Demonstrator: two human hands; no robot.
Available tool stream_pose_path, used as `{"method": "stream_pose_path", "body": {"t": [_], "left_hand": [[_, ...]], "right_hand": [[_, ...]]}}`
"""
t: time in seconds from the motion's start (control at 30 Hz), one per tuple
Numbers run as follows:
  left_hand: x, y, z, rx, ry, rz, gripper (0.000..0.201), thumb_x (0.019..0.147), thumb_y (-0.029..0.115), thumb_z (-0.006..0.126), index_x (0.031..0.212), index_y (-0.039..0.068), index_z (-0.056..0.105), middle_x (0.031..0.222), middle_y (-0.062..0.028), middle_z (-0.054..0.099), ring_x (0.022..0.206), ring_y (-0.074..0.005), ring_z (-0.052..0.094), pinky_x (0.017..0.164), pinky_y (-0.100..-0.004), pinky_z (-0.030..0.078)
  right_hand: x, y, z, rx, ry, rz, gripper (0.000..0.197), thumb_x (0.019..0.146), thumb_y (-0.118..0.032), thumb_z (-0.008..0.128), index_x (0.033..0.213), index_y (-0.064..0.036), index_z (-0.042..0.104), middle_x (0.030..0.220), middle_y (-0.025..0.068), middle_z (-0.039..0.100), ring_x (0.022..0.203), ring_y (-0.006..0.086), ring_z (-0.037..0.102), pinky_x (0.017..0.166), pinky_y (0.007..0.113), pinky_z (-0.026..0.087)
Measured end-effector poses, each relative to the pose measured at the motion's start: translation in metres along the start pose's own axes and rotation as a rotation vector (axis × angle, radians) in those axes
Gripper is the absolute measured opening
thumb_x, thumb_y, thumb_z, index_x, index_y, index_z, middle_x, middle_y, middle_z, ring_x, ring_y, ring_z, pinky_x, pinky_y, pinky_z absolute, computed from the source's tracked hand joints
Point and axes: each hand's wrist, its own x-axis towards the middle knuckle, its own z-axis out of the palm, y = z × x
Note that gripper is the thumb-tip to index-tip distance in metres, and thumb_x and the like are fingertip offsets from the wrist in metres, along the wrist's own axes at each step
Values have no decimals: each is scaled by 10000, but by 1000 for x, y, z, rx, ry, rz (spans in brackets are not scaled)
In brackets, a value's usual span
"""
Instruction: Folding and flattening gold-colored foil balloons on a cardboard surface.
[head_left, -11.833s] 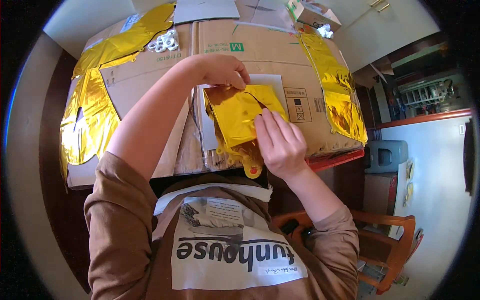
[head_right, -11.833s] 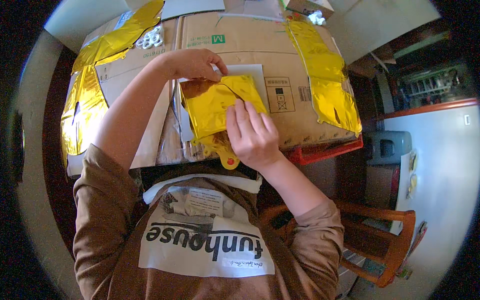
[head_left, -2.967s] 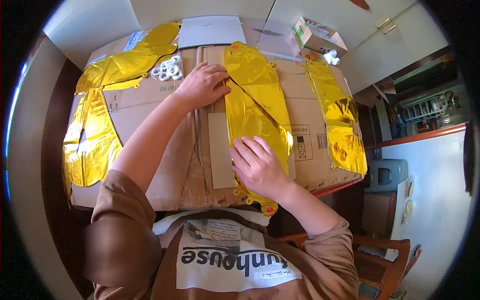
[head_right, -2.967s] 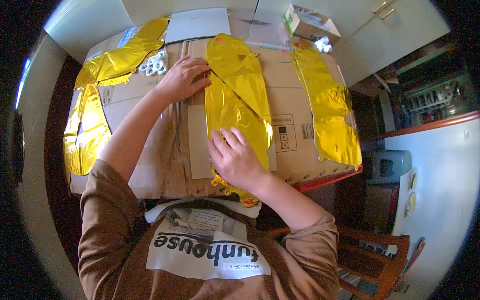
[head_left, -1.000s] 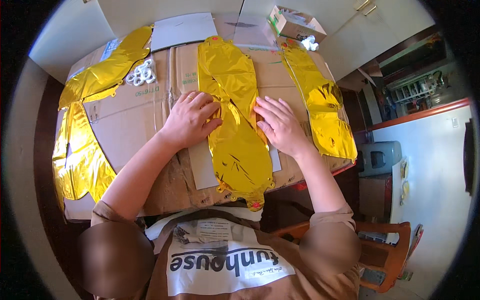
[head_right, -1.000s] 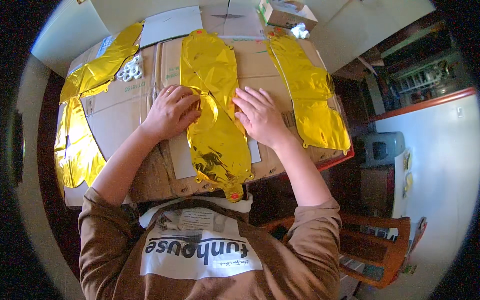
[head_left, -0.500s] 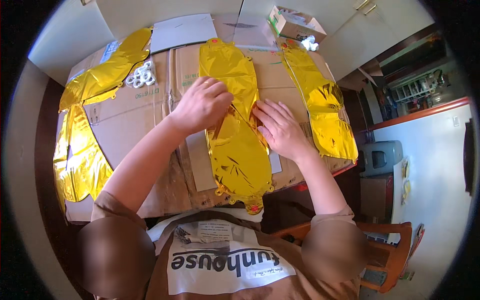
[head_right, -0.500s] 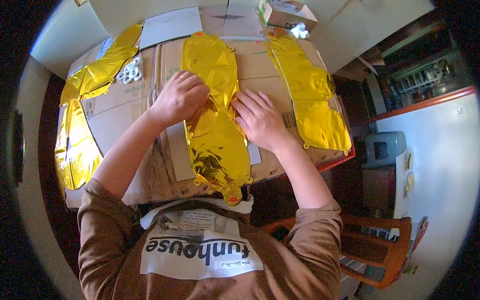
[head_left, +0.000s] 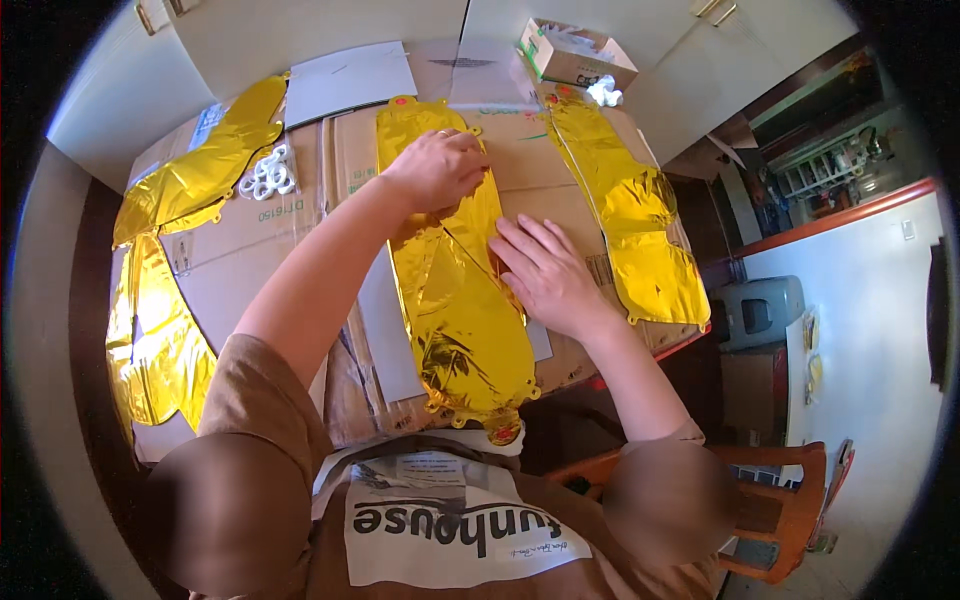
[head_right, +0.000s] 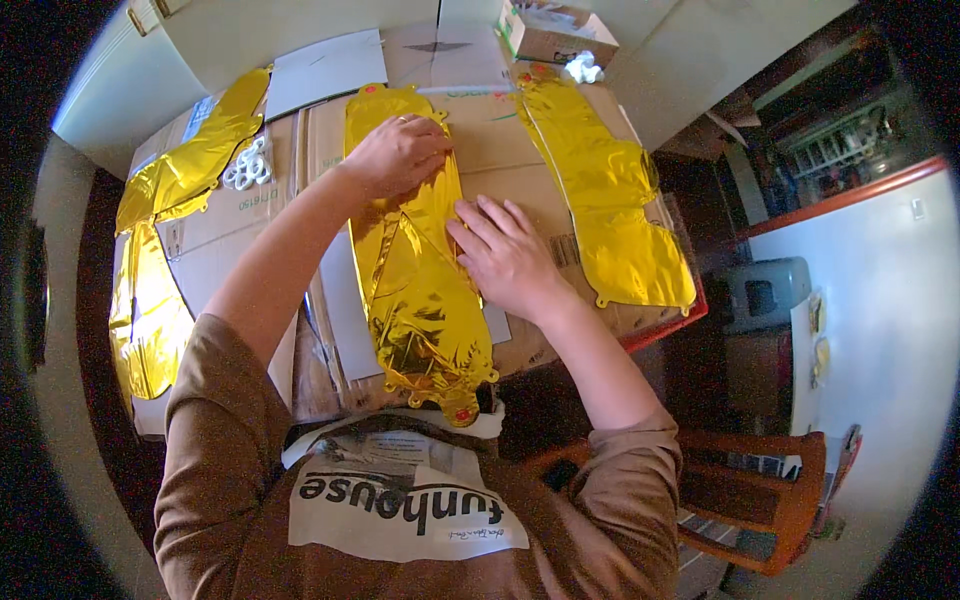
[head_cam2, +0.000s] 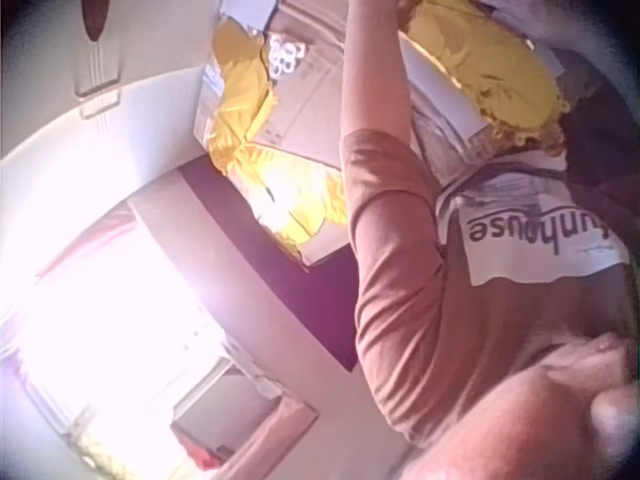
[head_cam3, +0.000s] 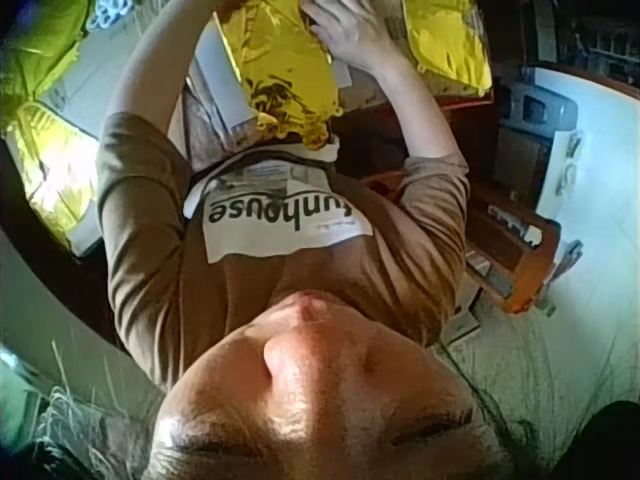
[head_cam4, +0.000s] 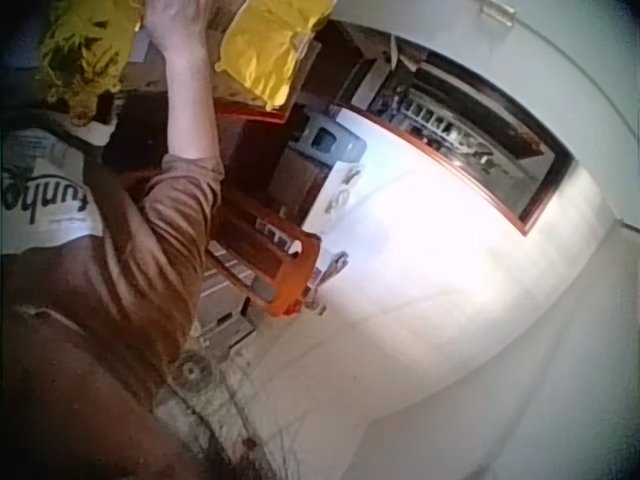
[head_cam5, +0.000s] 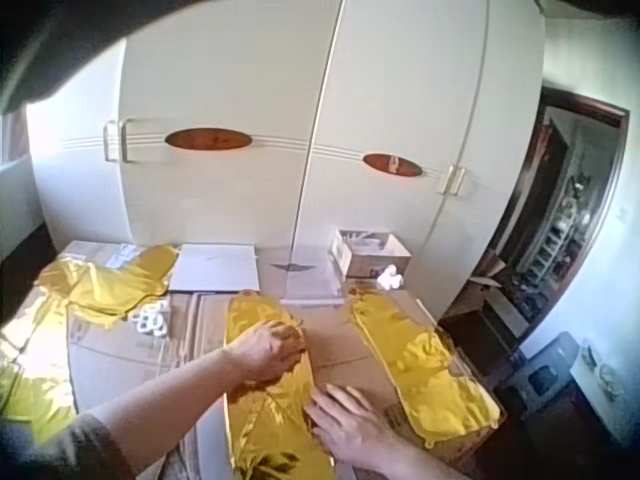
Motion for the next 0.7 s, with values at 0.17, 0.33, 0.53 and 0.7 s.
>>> {"method": "stream_pose_path", "body": {"t": [0.17, 0.33, 0.53, 0.7], "left_hand": [[-3, -9, 9, -58, 99, 22, 262, 926, 257, 652, 1121, 118, 759, 1137, -108, 700, 1097, -322, 644, 991, -443, 502], [-6, -9, 10, -87, 86, -12, 267, 925, 255, 658, 1111, 93, 760, 1157, -112, 706, 1111, -327, 642, 996, -443, 507], [-6, -6, 6, -82, 129, 3, 280, 911, 230, 699, 1141, 73, 733, 1158, -126, 706, 1092, -338, 653, 974, -461, 512], [-3, 0, -14, 76, 466, 145, 229, 886, 152, 746, 1099, 76, 710, 1106, -116, 702, 1060, -331, 658, 970, -492, 499]], "right_hand": [[-3, 0, 3, -13, 54, -31, 475, 886, -214, 733, 1318, -55, 617, 1444, 142, 560, 1354, 362, 493, 1166, 527, 349], [-22, -13, -11, 32, -26, 4, 501, 886, -194, 740, 1353, -59, 620, 1475, 105, 560, 1373, 339, 497, 1166, 526, 360], [-45, -25, -16, 48, 7, -13, 446, 856, -176, 766, 1277, -60, 680, 1412, 95, 621, 1323, 317, 555, 1155, 516, 382], [-43, -25, -18, 78, 15, -8, 436, 862, -193, 762, 1271, -63, 689, 1395, 93, 637, 1310, 319, 564, 1158, 514, 374]]}}
